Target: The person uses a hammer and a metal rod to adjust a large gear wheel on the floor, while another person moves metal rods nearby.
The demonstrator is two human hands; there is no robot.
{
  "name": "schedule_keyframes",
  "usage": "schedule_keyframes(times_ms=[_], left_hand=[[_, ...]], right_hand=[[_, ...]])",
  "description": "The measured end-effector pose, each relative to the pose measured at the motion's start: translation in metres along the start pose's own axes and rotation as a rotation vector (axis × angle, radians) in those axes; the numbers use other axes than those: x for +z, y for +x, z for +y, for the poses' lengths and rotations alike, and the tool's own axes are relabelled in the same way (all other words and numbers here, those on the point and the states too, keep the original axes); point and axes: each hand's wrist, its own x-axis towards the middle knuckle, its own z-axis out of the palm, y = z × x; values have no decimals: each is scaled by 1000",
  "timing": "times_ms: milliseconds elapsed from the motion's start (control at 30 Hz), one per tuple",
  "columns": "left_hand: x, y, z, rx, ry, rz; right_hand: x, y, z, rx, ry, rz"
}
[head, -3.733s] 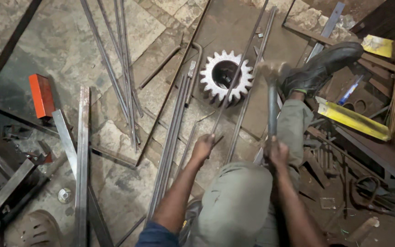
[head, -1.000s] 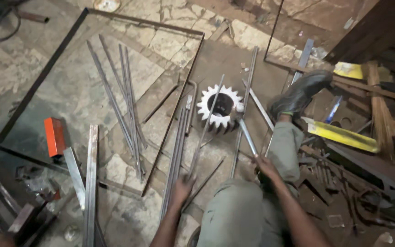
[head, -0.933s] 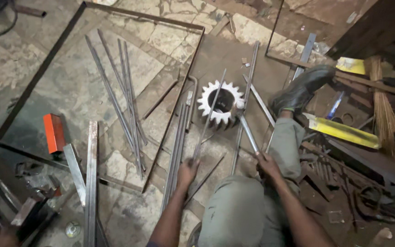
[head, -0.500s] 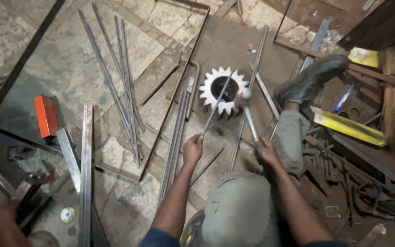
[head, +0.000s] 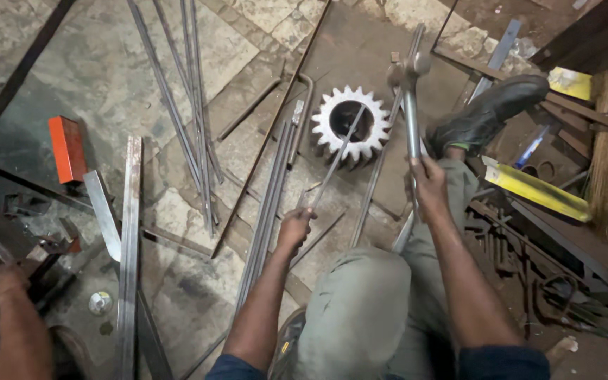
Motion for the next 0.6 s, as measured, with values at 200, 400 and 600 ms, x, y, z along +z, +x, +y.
schedule_keyframes(times_ms=[200, 400, 600], left_hand=[[0, 7, 3, 0, 104, 29], [8, 31, -25, 307, 426, 244], [-31, 4, -75, 400, 378, 247]], right_hand=[[32, 32, 54, -44, -308, 7], [48, 19, 106, 131, -90, 62], [-9, 2, 139, 467, 33, -4]])
